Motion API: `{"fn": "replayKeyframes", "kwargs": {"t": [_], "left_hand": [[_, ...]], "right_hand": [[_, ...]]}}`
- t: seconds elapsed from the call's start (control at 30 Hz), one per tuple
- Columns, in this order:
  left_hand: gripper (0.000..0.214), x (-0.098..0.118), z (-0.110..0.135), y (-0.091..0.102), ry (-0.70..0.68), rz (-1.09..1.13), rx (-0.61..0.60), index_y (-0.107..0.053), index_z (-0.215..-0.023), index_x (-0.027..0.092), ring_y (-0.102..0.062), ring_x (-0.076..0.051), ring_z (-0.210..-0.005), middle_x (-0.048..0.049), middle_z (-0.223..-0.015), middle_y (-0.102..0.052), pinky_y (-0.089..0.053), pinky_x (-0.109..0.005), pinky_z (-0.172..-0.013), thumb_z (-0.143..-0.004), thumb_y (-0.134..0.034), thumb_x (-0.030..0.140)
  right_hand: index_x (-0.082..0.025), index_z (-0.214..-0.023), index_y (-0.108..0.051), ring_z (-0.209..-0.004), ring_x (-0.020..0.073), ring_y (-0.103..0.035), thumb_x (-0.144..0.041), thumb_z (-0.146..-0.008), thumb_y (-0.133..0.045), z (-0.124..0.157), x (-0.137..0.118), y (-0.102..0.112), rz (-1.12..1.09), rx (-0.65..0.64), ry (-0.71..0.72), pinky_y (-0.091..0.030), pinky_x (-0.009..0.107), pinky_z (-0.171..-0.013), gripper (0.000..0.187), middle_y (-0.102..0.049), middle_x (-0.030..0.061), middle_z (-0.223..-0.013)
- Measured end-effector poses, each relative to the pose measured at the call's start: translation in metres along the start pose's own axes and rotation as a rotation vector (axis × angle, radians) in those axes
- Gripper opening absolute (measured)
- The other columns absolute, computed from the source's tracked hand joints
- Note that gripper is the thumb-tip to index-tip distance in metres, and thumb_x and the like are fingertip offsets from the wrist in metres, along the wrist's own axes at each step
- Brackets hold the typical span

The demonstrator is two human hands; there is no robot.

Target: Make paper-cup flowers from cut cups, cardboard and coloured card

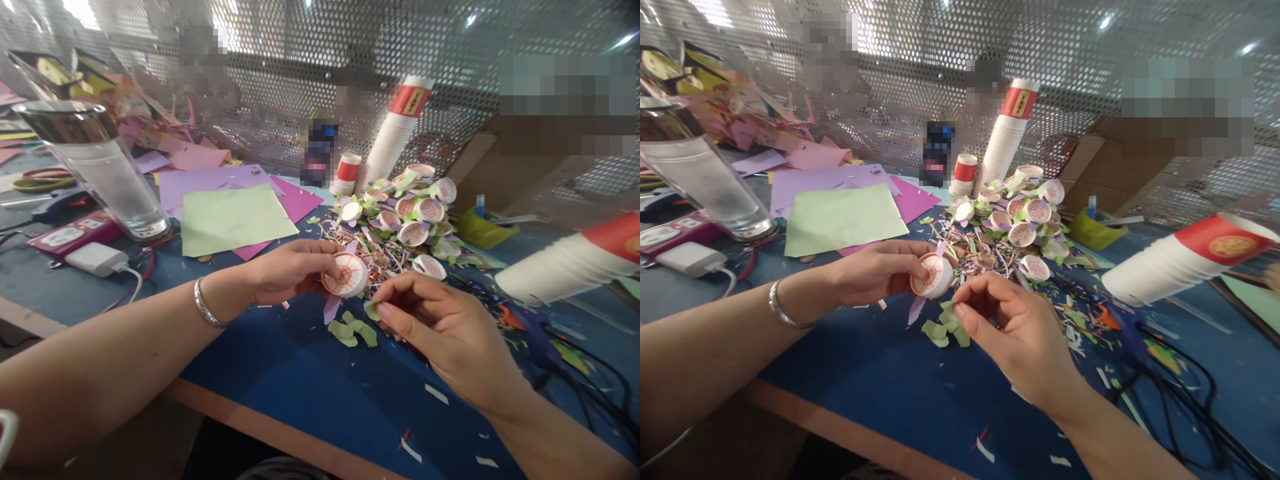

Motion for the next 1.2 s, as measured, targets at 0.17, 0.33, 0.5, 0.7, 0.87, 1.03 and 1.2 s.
{"fn": "replayKeyframes", "kwargs": {"t": [0.17, 0.33, 0.5, 0.7, 0.87, 1.03, 1.2], "left_hand": [[0.016, -0.002, 0.000, -0.002, -0.015, -0.029, -0.030, -0.070, -0.092, 0.012, -0.062, -0.012, -0.071, -0.0044, -0.083, -0.068, -0.051, -0.021, -0.064, -0.076, -0.069, 0.016], [0.013, -0.002, 0.000, -0.004, -0.028, -0.092, -0.045, -0.066, -0.086, 0.012, -0.060, -0.011, -0.070, -0.0034, -0.080, -0.065, -0.049, -0.022, -0.064, -0.077, -0.071, 0.020], [0.014, -0.003, -0.001, -0.007, -0.022, -0.096, -0.068, -0.066, -0.088, 0.012, -0.060, -0.011, -0.068, -0.0031, -0.081, -0.065, -0.050, -0.022, -0.061, -0.077, -0.071, 0.020], [0.007, -0.001, 0.001, -0.010, -0.034, -0.110, -0.081, -0.066, -0.084, 0.013, -0.061, -0.011, -0.066, -0.0036, -0.080, -0.065, -0.051, -0.021, -0.061, -0.079, -0.069, 0.017], [0.007, -0.001, 0.002, -0.011, -0.030, -0.119, -0.073, -0.066, -0.084, 0.012, -0.061, -0.011, -0.067, -0.0035, -0.079, -0.065, -0.051, -0.021, -0.061, -0.080, -0.069, 0.017], [0.007, -0.002, 0.001, -0.011, -0.020, -0.114, -0.070, -0.066, -0.083, 0.012, -0.061, -0.011, -0.067, -0.0036, -0.079, -0.065, -0.051, -0.020, -0.062, -0.079, -0.070, 0.016], [0.007, -0.002, 0.001, -0.011, -0.020, -0.134, -0.074, -0.065, -0.082, 0.012, -0.060, -0.010, -0.066, -0.0031, -0.077, -0.064, -0.050, -0.021, -0.060, -0.080, -0.070, 0.017]], "right_hand": [[-0.022, -0.087, -0.070, -0.057, 0.0066, -0.054, -0.031, -0.090, -0.071, -0.002, 0.002, -0.002, 0.003, -0.005, -0.014, -0.043, 0.016, -0.051, 0.009, -0.063, -0.0036, -0.068], [-0.022, -0.085, -0.069, -0.056, 0.0068, -0.053, -0.035, -0.090, -0.072, -0.004, 0.004, -0.004, 0.003, -0.015, -0.020, -0.042, 0.017, -0.050, 0.015, -0.063, -0.0035, -0.067], [-0.021, -0.083, -0.069, -0.056, 0.0075, -0.053, -0.034, -0.090, -0.072, -0.004, 0.002, -0.004, 0.053, 0.006, -0.007, -0.041, 0.018, -0.049, 0.015, -0.063, -0.0031, -0.066], [-0.022, -0.086, -0.069, -0.057, 0.0084, -0.054, -0.032, -0.091, -0.070, -0.003, 0.003, -0.004, 0.075, -0.004, -0.004, -0.043, 0.019, -0.051, 0.012, -0.063, -0.0027, -0.068], [-0.021, -0.085, -0.068, -0.060, 0.0100, -0.057, -0.032, -0.090, -0.069, -0.003, 0.003, -0.005, 0.060, -0.006, -0.010, -0.046, 0.020, -0.053, 0.012, -0.065, -0.0012, -0.070], [-0.021, -0.085, -0.068, -0.060, 0.0097, -0.057, -0.033, -0.090, -0.070, -0.004, 0.002, -0.006, 0.067, -0.004, 0.000, -0.046, 0.020, -0.053, 0.013, -0.065, -0.0014, -0.070], [-0.021, -0.083, -0.067, -0.060, 0.0091, -0.056, -0.032, -0.090, -0.070, -0.003, 0.002, -0.007, 0.077, -0.005, 0.013, -0.045, 0.019, -0.053, 0.013, -0.063, -0.0022, -0.069]]}}
Point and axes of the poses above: each hand's wrist, its own z-axis away from the middle knuckle, its own y-axis out of the back of the hand, x = y × z, the point moved 8 cm from there along -z, towards the middle knuckle
